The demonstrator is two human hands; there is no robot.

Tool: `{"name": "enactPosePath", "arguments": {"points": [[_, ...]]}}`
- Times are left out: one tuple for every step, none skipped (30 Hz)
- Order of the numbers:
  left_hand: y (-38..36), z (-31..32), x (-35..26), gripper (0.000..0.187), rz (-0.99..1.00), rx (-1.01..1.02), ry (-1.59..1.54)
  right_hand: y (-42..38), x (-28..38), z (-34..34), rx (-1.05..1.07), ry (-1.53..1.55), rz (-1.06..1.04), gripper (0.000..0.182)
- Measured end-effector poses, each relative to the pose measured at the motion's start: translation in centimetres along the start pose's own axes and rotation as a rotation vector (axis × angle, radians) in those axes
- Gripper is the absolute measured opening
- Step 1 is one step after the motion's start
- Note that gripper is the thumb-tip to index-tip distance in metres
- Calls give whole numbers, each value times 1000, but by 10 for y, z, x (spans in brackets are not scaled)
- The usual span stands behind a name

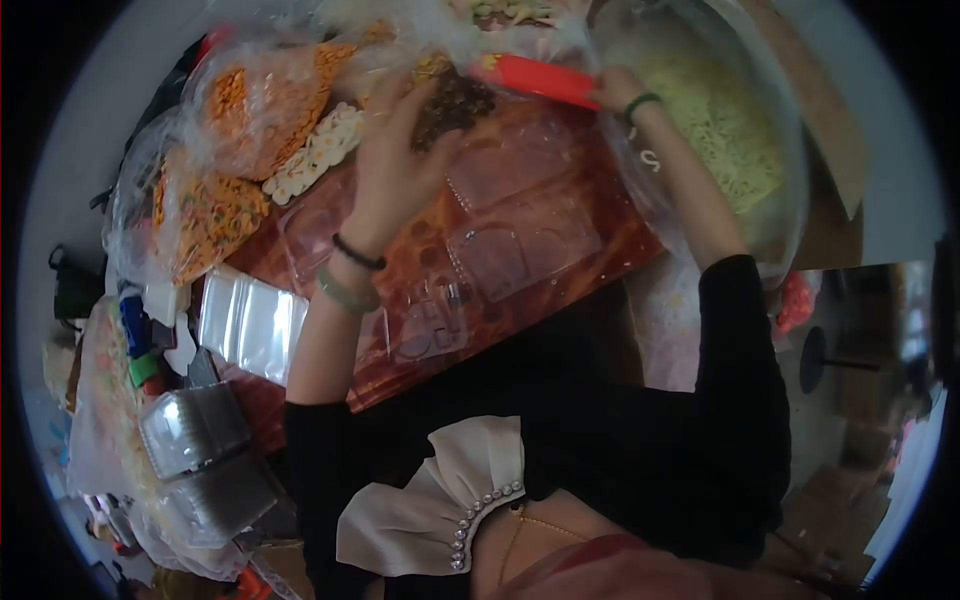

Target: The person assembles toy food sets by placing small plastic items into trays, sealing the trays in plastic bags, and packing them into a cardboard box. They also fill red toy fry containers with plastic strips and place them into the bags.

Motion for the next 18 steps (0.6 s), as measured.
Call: {"name": "enactPosePath", "arguments": {"points": [[13, 35, -3, 56, 46, 59, -16, -1, -18, 5, -6, 10, 22, 24], [26, 68, -7, 61, 92, 115, -31, -3, -34, 9, 42, 107, 32, 25], [36, 100, -8, 61, 112, 127, -41, -7, -49, 16, 87, 206, 42, 26], [45, 131, -9, 64, 167, 182, -57, -6, -62, 26, 80, 216, 60, 26], [53, 159, -11, 68, 218, 236, -71, -4, -69, 38, 21, 285, 4, 26], [62, 181, -12, 68, 229, 247, -76, -1, -73, 45, -38, 353, -55, 26], [70, 201, -13, 71, 266, 313, -69, -4, -66, 41, -42, 361, -44, 26], [77, 219, -14, 74, 302, 377, -60, -11, -60, 37, -24, 449, 12, 24], [82, 233, -16, 74, 308, 383, -61, -17, -55, 34, -6, 536, 66, 23], [87, 246, -17, 78, 335, 387, -9, -19, -58, 35, -12, 540, 70, 23], [90, 258, -17, 83, 360, 391, 41, -20, -59, 35, -69, 534, -77, 21], [95, 264, -20, 83, 364, 393, 36, -22, -59, 33, -127, 525, -224, 19], [99, 269, -23, 85, 337, 460, 84, -24, -60, 32, -129, 524, -216, 19], [103, 275, -26, 87, 311, 528, 130, -25, -61, 30, -167, 482, -277, 18], [108, 281, -26, 87, 318, 533, 121, -27, -61, 27, -205, 440, -335, 17], [113, 285, -23, 86, 329, 585, 30, -28, -64, 27, -207, 440, -320, 17], [115, 288, -21, 85, 339, 637, -59, -29, -66, 27, -223, 454, -347, 17], [117, 290, -19, 85, 347, 643, -68, -30, -67, 24, -239, 468, -376, 16]]}}
Point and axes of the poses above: each hand's wrist, its own y-axis towards the middle knuckle, its own z-axis out of the palm, x = y × z, the point moved 1 cm from there along y, towards the middle knuckle, and after that the axes turned 11 degrees about y, right-handed, at the moved point
